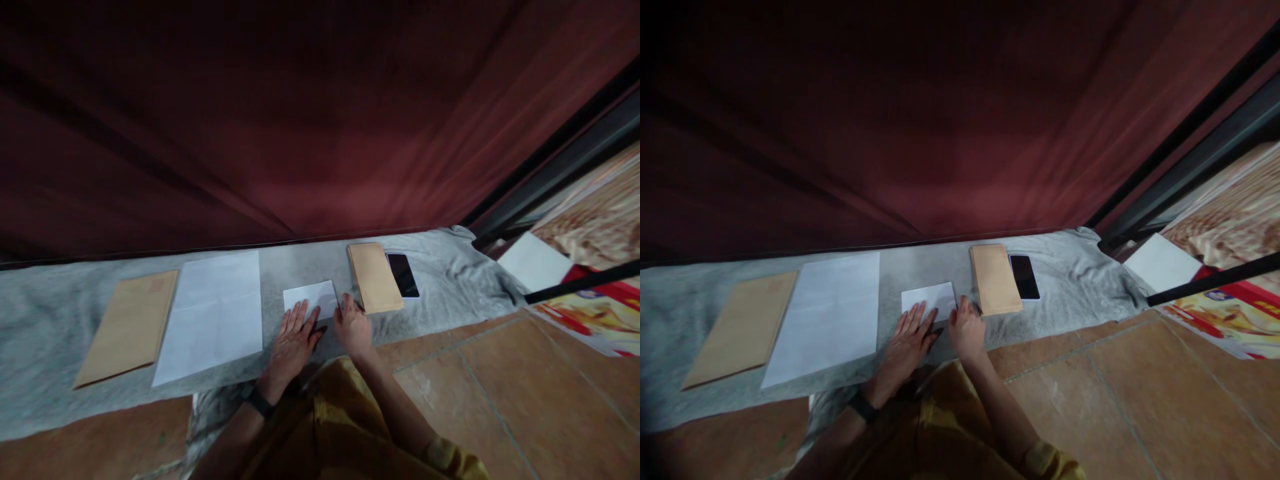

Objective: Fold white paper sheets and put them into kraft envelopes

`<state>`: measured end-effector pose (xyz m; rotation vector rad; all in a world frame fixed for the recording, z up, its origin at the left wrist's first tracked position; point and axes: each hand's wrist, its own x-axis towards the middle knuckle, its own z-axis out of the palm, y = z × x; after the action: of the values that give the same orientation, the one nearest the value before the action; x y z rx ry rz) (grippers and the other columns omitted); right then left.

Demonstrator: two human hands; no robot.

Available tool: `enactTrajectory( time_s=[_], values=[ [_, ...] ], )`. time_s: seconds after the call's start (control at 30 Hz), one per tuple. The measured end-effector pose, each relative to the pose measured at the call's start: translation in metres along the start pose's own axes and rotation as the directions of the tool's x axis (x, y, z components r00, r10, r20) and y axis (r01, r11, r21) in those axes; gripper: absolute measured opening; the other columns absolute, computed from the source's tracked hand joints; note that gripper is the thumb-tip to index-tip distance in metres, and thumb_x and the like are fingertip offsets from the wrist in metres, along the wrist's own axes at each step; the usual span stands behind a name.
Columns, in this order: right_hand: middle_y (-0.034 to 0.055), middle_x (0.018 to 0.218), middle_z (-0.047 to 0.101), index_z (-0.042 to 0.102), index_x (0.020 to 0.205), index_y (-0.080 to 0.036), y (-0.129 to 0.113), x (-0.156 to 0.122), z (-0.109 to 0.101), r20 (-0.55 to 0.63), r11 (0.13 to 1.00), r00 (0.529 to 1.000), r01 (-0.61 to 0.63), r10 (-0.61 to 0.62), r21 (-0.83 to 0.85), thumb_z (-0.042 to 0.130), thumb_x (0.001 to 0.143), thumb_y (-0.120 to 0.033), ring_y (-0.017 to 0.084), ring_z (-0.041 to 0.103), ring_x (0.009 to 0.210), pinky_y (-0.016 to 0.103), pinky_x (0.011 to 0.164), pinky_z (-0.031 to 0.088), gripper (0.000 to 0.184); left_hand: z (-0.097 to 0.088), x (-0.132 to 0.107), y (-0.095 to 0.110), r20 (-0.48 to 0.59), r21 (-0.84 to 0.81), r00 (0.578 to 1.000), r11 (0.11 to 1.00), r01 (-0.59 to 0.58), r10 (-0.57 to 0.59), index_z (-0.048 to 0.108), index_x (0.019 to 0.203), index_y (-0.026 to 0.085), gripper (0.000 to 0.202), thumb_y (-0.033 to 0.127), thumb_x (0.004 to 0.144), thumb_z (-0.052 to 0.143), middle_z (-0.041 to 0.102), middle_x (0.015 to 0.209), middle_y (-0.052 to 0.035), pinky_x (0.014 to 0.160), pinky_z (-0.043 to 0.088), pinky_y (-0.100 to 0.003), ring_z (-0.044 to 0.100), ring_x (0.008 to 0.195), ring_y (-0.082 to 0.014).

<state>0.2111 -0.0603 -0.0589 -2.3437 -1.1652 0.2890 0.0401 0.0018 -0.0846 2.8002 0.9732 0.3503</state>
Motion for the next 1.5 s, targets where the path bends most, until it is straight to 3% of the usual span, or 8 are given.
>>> enactTrajectory(
  time_s=[0.23,0.6,0.9,1.07,1.2,1.37,1.43,1.5],
  values=[
    [0.0142,0.157,0.048,0.048,0.151,-0.013,-0.020,0.005,0.027,0.050,0.897,0.902,0.431,-0.428,-0.101,0.039,0.107,-0.030,0.026,0.042,0.146,0.043,0.120,0.033,0.048,0.003,0.001,-0.005,0.007,0.036,0.999,0.998,-0.045,0.045,0.054,0.147,0.021,0.051,0.036,0.099,0.048,0.036,0.164,-0.0144,0.123,0.031,-0.055,0.031,0.153,-0.0318],
    [0.0218,0.157,0.044,0.041,0.154,-0.006,-0.006,0.006,0.046,-0.117,0.948,0.951,0.262,-0.285,-0.181,0.040,0.105,-0.030,0.031,0.041,0.145,0.050,0.118,0.032,0.054,0.008,-0.021,-0.006,-0.102,0.030,0.992,0.996,0.080,-0.076,0.037,0.156,0.009,0.066,0.043,0.100,0.042,0.039,0.161,-0.0208,0.123,0.033,-0.051,0.033,0.152,-0.0304],
    [0.0146,0.108,0.073,0.068,0.123,-0.012,-0.010,0.038,0.025,0.002,0.975,0.998,-0.063,0.064,0.212,0.051,0.090,-0.017,0.025,0.069,0.097,0.032,0.086,0.052,0.037,0.009,-0.024,-0.004,-0.127,0.017,0.986,0.994,0.107,-0.104,0.037,0.155,0.005,0.068,0.045,0.100,0.043,0.038,0.161,-0.0228,0.122,0.034,-0.052,0.033,0.152,-0.0315],
    [0.0038,0.089,0.074,0.074,0.100,-0.019,-0.013,0.033,0.004,0.015,0.936,1.000,-0.005,-0.001,0.353,0.050,0.093,-0.020,0.018,0.069,0.082,0.025,0.074,0.053,0.025,0.004,-0.022,-0.005,-0.120,-0.214,0.977,0.966,0.147,-0.176,0.044,0.151,0.008,0.065,0.049,0.100,0.042,0.040,0.160,-0.0216,0.124,0.029,-0.054,0.033,0.152,-0.0316],
    [0.0073,0.100,0.069,0.072,0.111,-0.020,-0.030,0.010,-0.030,-0.254,0.895,0.933,0.328,-0.256,0.302,0.046,0.101,-0.025,0.019,0.067,0.091,0.027,0.082,0.053,0.029,-0.029,0.001,0.014,-0.049,-0.679,0.892,0.670,0.301,-0.450,0.050,0.148,0.015,0.064,0.056,0.098,0.045,0.041,0.161,-0.0170,0.125,0.026,-0.055,0.032,0.153,-0.0302],
    [0.0081,0.098,0.068,0.070,0.119,-0.022,-0.052,-0.020,-0.049,-0.348,0.797,0.743,0.603,-0.573,-0.024,0.051,0.101,-0.020,0.020,0.064,0.088,0.033,0.081,0.052,0.027,-0.078,0.037,0.051,0.218,-0.975,0.795,-0.153,0.159,-0.566,0.066,0.126,0.022,0.059,0.066,0.086,0.062,0.068,0.134,-0.0114,0.097,0.055,-0.038,0.065,0.122,-0.0256],
    [0.0077,0.098,0.069,0.070,0.118,-0.021,-0.054,-0.026,-0.042,-0.319,0.778,0.724,0.625,-0.611,-0.072,0.053,0.099,-0.016,0.020,0.064,0.087,0.034,0.081,0.052,0.026,-0.079,0.045,0.052,0.250,-0.961,0.773,-0.247,0.125,-0.583,0.070,0.109,0.018,0.054,0.061,0.075,0.075,0.076,0.108,-0.0091,0.085,0.057,-0.033,0.071,0.100,-0.0230],
    [0.0075,0.100,0.071,0.070,0.118,-0.021,-0.050,-0.031,-0.030,-0.264,0.770,0.733,0.635,-0.627,-0.065,0.054,0.098,-0.014,0.020,0.064,0.090,0.035,0.084,0.052,0.027,-0.068,0.048,0.042,0.231,-0.972,0.759,-0.173,0.156,-0.609,0.071,0.100,0.016,0.047,0.053,0.071,0.077,0.076,0.094,-0.0064,0.079,0.056,-0.031,0.071,0.088,-0.0206]
  ],
)
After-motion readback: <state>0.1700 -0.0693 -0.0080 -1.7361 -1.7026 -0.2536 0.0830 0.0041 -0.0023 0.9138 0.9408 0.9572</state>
